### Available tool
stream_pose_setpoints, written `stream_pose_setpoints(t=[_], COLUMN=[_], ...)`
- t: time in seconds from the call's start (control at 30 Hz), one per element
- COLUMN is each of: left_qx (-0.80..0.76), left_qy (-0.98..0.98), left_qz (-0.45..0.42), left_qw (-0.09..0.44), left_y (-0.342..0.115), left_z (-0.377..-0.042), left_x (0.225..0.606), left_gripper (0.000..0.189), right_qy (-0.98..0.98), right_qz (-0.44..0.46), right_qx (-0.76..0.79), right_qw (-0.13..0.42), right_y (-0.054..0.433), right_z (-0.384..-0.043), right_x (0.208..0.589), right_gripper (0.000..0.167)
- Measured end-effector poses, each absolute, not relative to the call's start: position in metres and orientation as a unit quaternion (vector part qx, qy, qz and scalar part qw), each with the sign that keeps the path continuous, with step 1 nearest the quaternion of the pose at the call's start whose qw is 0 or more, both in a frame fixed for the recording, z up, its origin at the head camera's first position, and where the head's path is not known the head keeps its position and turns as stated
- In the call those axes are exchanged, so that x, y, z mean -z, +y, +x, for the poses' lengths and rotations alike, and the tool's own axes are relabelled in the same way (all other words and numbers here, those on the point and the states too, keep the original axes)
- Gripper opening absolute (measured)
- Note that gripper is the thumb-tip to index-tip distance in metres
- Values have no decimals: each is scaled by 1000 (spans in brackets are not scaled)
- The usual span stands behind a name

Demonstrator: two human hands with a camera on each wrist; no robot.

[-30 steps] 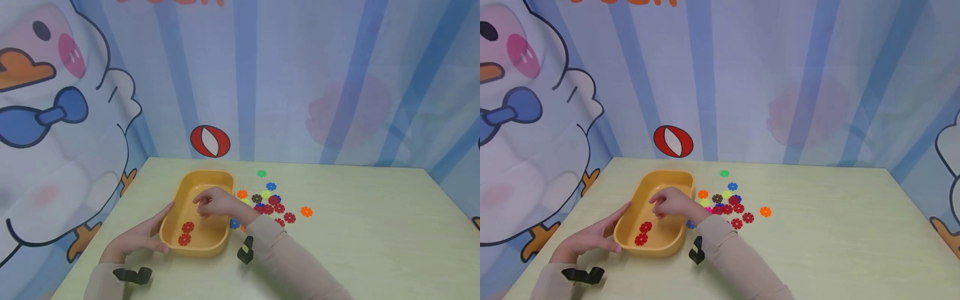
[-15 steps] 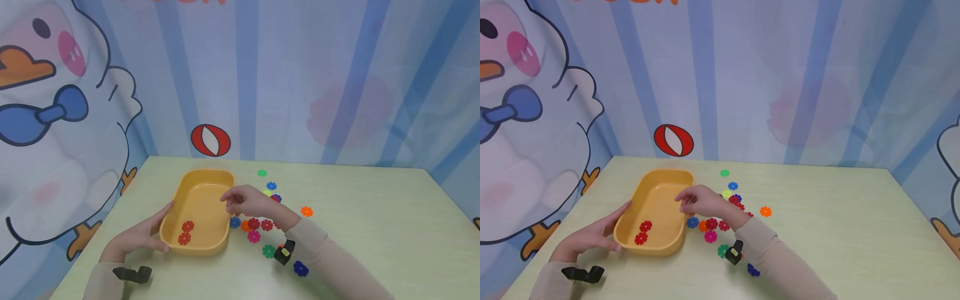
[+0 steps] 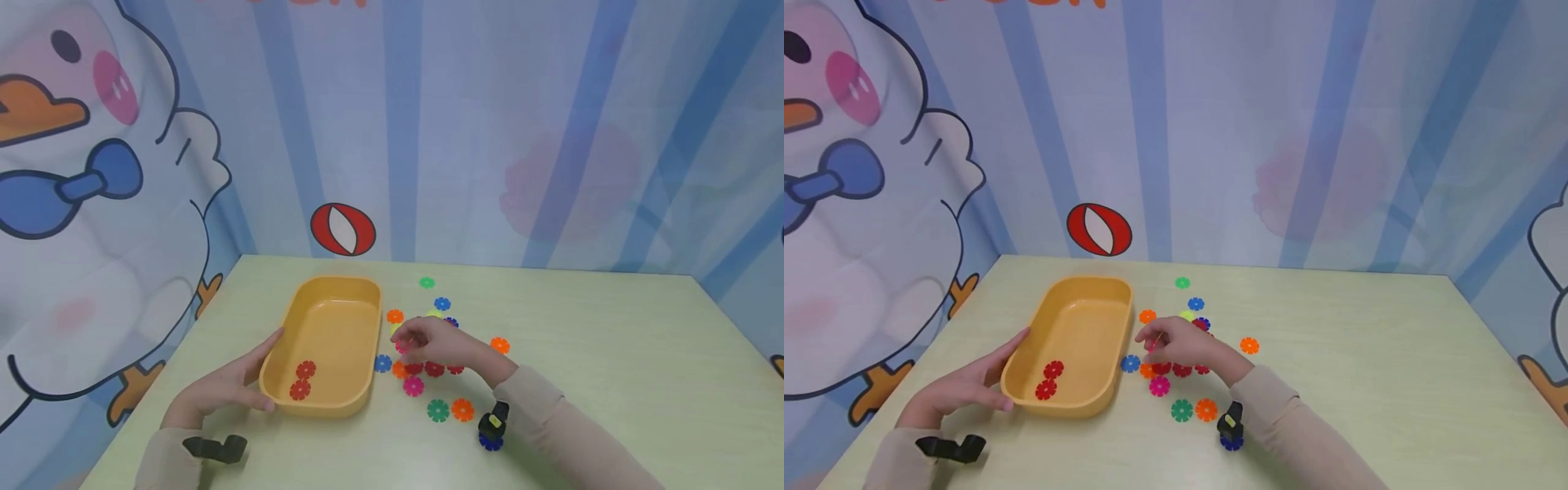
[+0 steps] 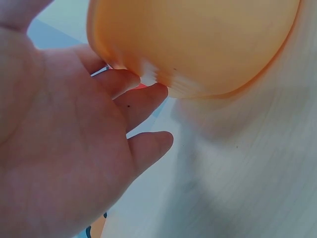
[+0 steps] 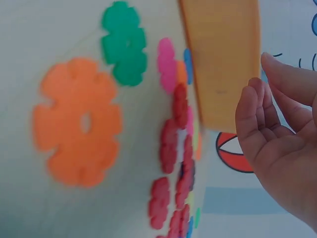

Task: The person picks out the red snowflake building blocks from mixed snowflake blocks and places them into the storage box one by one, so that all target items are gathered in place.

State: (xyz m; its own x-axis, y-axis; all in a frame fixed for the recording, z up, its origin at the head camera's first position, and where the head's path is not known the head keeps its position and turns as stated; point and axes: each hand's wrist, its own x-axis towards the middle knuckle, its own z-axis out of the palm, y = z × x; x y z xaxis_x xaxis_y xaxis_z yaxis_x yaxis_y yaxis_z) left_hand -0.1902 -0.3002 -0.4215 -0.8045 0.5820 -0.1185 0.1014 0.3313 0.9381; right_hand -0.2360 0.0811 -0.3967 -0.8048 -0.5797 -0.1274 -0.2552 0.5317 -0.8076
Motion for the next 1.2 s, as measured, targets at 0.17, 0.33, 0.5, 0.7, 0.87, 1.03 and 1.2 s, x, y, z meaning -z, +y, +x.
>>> stream_pose_setpoints(t=[0.17, 0.33, 0.5, 0.7, 0.87, 1.03, 1.2], left_qx=[-534, -539, -537, -539, -539, -538, -536], left_qy=[786, 782, 782, 782, 783, 784, 785], left_qz=[220, 219, 226, 220, 220, 221, 222], left_qw=[223, 223, 222, 222, 218, 216, 216], left_y=[-300, -299, -300, -300, -300, -301, -301], left_z=[-190, -190, -191, -189, -189, -190, -191], left_x=[422, 422, 422, 422, 422, 423, 423], left_gripper=[115, 115, 115, 115, 114, 114, 114], right_qy=[866, 869, 876, 880, 884, 889, 893], right_qz=[-216, -206, -198, -197, -207, -213, -222], right_qx=[404, 401, 392, 382, 370, 351, 333], right_qw=[200, 202, 202, 202, 200, 203, 208], right_y=[87, 91, 93, 92, 90, 88, 85], right_z=[-238, -240, -241, -241, -240, -240, -242], right_x=[409, 419, 424, 424, 423, 424, 425], right_gripper=[32, 31, 31, 31, 31, 30, 28])
